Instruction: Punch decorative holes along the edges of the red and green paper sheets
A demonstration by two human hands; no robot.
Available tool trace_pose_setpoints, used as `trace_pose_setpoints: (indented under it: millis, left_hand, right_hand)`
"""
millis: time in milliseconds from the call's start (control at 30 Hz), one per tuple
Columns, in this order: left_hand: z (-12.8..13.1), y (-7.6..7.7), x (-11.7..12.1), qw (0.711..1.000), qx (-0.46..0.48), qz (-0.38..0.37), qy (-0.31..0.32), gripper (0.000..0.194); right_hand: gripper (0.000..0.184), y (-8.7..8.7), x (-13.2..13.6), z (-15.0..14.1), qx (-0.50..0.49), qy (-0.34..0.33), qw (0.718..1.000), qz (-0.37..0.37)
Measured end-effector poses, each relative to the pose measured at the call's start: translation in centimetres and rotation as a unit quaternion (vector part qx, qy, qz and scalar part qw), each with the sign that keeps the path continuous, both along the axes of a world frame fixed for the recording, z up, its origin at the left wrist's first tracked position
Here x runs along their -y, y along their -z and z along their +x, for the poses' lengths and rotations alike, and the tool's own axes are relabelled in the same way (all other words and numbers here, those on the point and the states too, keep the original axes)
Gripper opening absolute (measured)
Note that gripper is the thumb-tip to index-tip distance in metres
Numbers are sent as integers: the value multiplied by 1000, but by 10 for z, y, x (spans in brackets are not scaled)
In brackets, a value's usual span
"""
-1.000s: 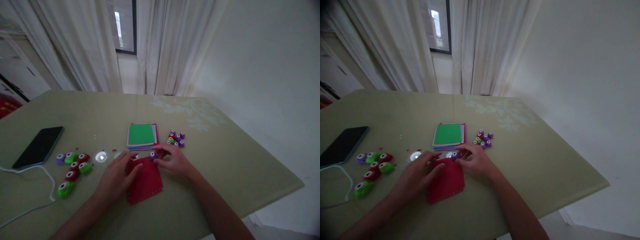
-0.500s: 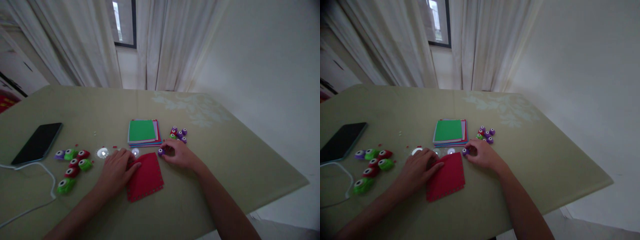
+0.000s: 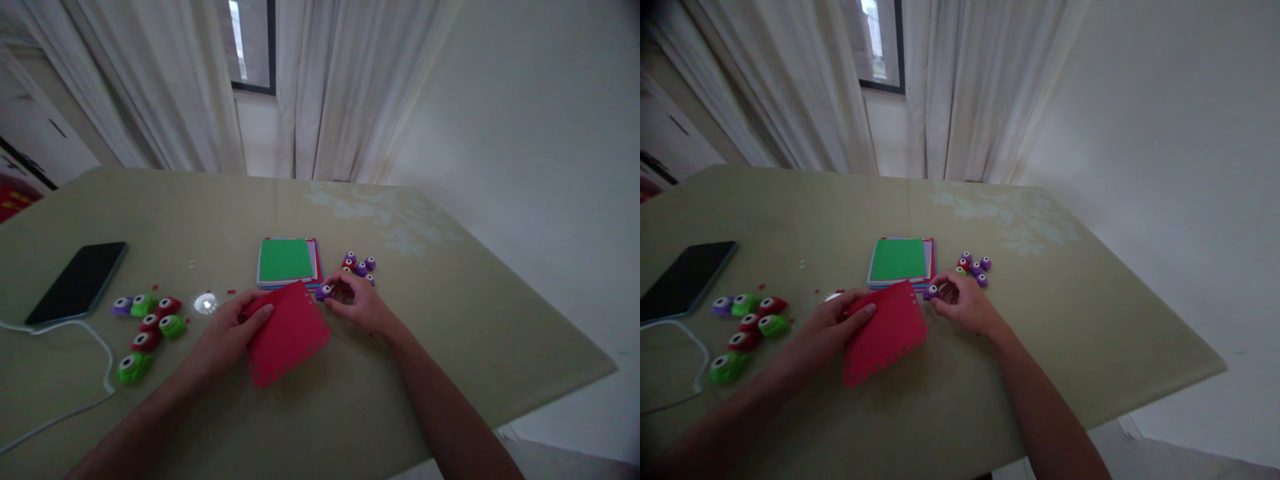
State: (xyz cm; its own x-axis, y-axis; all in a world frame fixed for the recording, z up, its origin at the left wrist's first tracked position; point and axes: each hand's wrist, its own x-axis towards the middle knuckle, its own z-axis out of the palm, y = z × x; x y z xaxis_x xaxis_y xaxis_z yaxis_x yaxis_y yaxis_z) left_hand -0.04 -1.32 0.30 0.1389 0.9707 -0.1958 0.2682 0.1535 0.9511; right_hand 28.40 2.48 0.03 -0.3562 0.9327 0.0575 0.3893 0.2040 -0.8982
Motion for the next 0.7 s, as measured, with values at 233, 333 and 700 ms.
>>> trace_pose_setpoints:
  millis: [233, 333, 700]
  left_hand:
    - [1, 4, 2, 998, 52, -31, 2, 38]
    - [2, 2, 3, 996, 70, -44, 16, 39]
    - [6, -4, 6, 993, 86, -78, 20, 42]
  right_hand:
    - [30, 3, 4, -5, -60, 14, 998, 2]
    - [30, 3, 4, -6, -62, 21, 998, 10]
    - [28, 4, 4, -8, -86, 5, 996, 15]
